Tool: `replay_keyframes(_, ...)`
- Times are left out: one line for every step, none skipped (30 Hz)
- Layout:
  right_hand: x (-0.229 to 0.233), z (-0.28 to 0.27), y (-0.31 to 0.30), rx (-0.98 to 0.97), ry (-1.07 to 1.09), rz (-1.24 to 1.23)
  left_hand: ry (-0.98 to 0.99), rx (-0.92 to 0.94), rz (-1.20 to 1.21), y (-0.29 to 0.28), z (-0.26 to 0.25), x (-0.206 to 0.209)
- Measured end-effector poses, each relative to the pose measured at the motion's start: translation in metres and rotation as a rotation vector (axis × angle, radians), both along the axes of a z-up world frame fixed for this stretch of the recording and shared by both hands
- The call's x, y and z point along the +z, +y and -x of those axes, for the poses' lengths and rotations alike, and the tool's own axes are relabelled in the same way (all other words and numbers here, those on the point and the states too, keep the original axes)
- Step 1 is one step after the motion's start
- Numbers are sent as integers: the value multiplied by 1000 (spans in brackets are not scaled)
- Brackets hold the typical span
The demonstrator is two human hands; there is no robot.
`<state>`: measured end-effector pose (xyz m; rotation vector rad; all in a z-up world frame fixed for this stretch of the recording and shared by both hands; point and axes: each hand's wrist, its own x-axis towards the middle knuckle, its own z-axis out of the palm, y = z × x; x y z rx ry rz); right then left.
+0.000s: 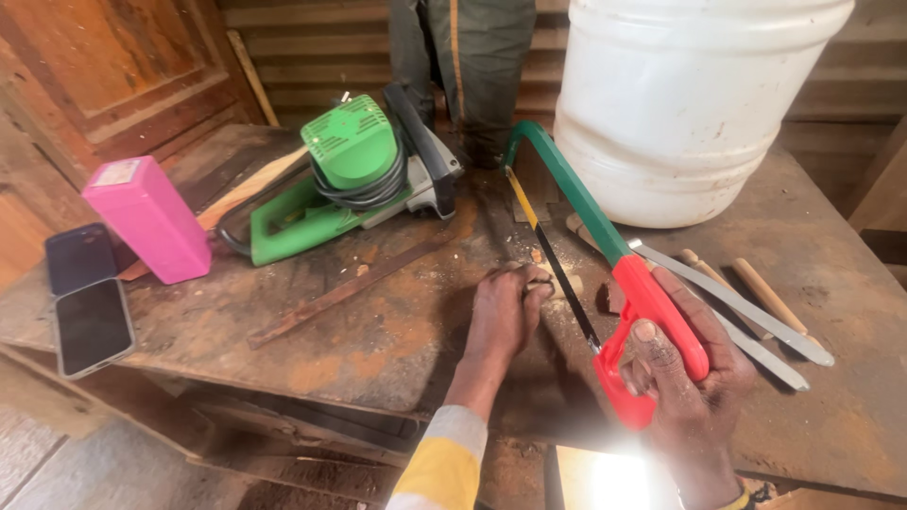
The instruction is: The person sands a small cylindrical wooden piece with sandpaper, then uses a red-handled coping saw to cut notches into it. They repeatedly switch between sanding and sawing to refine the shape of the wooden piece on a workbench.
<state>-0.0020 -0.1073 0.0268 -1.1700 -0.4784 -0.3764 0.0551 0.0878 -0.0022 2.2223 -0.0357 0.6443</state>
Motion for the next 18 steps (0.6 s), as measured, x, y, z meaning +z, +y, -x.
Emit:
replay_keyframes(1,2,0,-16,-15,30,-16,0,-14,1,1,0)
replay_keyframes(2,4,2,-21,-24,37,-32,0,-28,1,2,0)
replay_keyframes(3,5,3,-28,-32,44,-47,-1,-41,1,4,0)
replay_keyframes(4,7,4,-35,-41,51,-40,0,-19,1,5,0)
replay_keyframes(6,8,5,-53,-31,72,-35,2,4,1,6,0)
replay_keyframes(7,10,6,-72,-22,93,-30,4,27,1,6,0)
replay_keyframes(8,12,7,-88,-13,115,-31,4,22,1,6,1)
replay_keyframes(8,13,8,-84,-26,120,-32,4,17,1,5,1)
replay_keyframes(8,14,7,-78,-37,126,-32,5,12,1,5,1)
replay_keyframes(8,15,7,-72,-48,132,-23,5,29,2,6,0)
replay_keyframes(7,15,7,-66,-51,127,-15,6,47,2,5,-1)
replay_keyframes(5,15,8,-59,-54,122,-7,7,65,3,5,-1)
replay_keyframes(4,16,8,-53,-56,117,22,7,82,2,4,-2)
replay_keyframes(3,17,8,-38,-41,104,51,8,99,2,3,-2)
replay_keyframes(3,18,8,-23,-26,90,79,7,114,3,2,-3)
replay_keyframes(3,18,9,-9,-12,75,64,7,107,3,2,-3)
replay_keyframes(4,19,10,-22,-2,86,49,7,98,4,2,-4)
replay_keyframes(4,21,10,-36,9,97,33,6,90,5,2,-4)
